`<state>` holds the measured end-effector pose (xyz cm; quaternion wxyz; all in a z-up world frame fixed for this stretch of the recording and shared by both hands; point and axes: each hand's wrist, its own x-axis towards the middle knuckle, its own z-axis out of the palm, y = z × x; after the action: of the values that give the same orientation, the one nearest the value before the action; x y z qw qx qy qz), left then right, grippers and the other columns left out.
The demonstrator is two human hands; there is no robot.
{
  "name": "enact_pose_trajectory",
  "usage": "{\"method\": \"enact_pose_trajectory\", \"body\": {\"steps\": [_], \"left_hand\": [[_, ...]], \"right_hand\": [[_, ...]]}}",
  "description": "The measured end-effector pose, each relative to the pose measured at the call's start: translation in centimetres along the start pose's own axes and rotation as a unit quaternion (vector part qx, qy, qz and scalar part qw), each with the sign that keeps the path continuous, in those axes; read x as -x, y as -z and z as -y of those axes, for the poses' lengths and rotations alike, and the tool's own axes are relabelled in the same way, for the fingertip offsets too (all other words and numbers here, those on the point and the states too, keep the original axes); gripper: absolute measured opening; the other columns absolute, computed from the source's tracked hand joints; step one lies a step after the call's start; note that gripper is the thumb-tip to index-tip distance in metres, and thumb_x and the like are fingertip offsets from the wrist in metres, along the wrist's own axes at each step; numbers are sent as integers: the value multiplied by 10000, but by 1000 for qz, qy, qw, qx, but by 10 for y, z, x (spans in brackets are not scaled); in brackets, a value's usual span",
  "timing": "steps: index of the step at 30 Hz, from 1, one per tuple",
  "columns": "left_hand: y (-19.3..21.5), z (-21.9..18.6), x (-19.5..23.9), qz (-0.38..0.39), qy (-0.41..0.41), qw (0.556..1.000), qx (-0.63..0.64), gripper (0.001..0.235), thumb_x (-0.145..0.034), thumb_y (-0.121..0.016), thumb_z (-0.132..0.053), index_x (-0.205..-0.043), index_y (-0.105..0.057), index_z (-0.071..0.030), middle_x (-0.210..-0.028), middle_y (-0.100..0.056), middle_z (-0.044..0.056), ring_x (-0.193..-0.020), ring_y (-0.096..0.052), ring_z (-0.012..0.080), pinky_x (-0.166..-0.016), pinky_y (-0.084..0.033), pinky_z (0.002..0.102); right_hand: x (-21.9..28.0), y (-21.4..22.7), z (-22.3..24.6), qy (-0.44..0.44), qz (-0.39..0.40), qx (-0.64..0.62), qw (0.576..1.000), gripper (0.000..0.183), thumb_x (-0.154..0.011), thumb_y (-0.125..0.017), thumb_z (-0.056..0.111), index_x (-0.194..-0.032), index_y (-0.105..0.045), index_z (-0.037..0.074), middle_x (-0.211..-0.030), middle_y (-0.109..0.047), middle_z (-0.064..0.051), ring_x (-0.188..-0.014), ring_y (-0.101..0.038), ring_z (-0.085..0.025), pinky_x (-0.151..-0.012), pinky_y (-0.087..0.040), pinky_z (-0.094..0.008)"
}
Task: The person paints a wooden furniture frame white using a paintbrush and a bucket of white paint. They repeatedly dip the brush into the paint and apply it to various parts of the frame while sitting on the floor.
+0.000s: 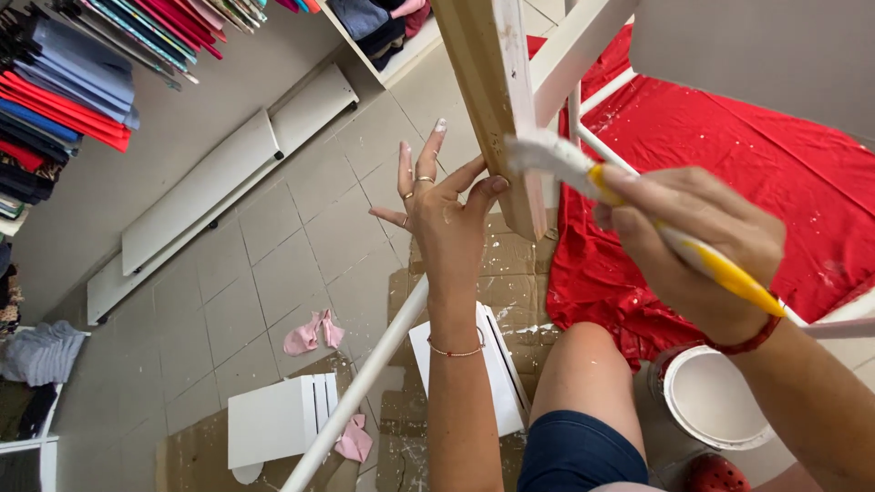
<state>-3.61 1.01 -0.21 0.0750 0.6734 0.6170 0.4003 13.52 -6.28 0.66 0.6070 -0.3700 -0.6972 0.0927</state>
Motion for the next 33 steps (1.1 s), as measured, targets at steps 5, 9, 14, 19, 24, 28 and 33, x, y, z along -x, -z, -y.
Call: {"method": "enact_pose_trajectory", "body": {"steps": [5,9,14,19,24,28,33], "left_hand": [[-3,-1,3,5,-2,1000,-20,108,-672,-704,-260,-777,-716,-238,-1269,-429,-24,-1291,-201,238,-858,185,695],[-5,0,-2,5,-8,1000,5,105,-686,-710,-234,-791,-711,-239,-1278,-426,-6,-1300,-191,245,-877,209,670],[-8,0,1,4,-14,1000,8,101,-690,-706,-237,-789,-714,-219,-1270,-430,-19,-1302,-192,255,-866,216,679],[-8,-1,2,12,-2,1000,15,134,-698,-693,-259,-827,-711,-232,-1287,-410,-35,-1310,-171,232,-884,215,666],[-8,0,1,6,-12,1000,14,111,-699,-713,-225,-810,-712,-232,-1284,-411,-44,-1314,-184,248,-887,206,675],[-10,4,0,-5,-23,1000,4,95,-698,-707,-248,-789,-719,-226,-1277,-414,-44,-1308,-196,245,-887,210,676],[-8,-2,-2,0,-18,1000,-7,105,-705,-710,-215,-809,-716,-231,-1276,-417,-39,-1304,-200,253,-886,199,681]], "right_hand": [[26,-4,-14,45,-50,-1,998,174,-878,-491,-70,-1027,-513,-157,-936,-561,-320,-737,-626,-307,-693,-516,-317],[86,-36,-39,-44,1,-26,999,198,-814,-531,-66,-1008,-541,-103,-898,-595,-194,-736,-603,-228,-717,-510,-273],[104,-34,-43,-103,43,21,994,172,-817,-534,-15,-977,-584,-54,-940,-620,-105,-735,-593,-167,-715,-483,-241],[56,-7,-23,-20,-54,-29,998,189,-852,-503,-32,-1029,-508,-99,-877,-592,-250,-700,-631,-262,-643,-542,-284],[72,-14,-31,-24,-50,-6,998,156,-834,-521,-36,-966,-539,-117,-891,-572,-232,-722,-612,-280,-681,-522,-319],[124,-47,-55,-84,43,-17,995,188,-796,-553,-27,-978,-569,-72,-959,-612,-144,-776,-603,-191,-758,-505,-261],[92,-30,-41,-80,-2,-21,997,218,-790,-565,-63,-1007,-552,-89,-902,-611,-170,-732,-608,-212,-708,-513,-251]]}}
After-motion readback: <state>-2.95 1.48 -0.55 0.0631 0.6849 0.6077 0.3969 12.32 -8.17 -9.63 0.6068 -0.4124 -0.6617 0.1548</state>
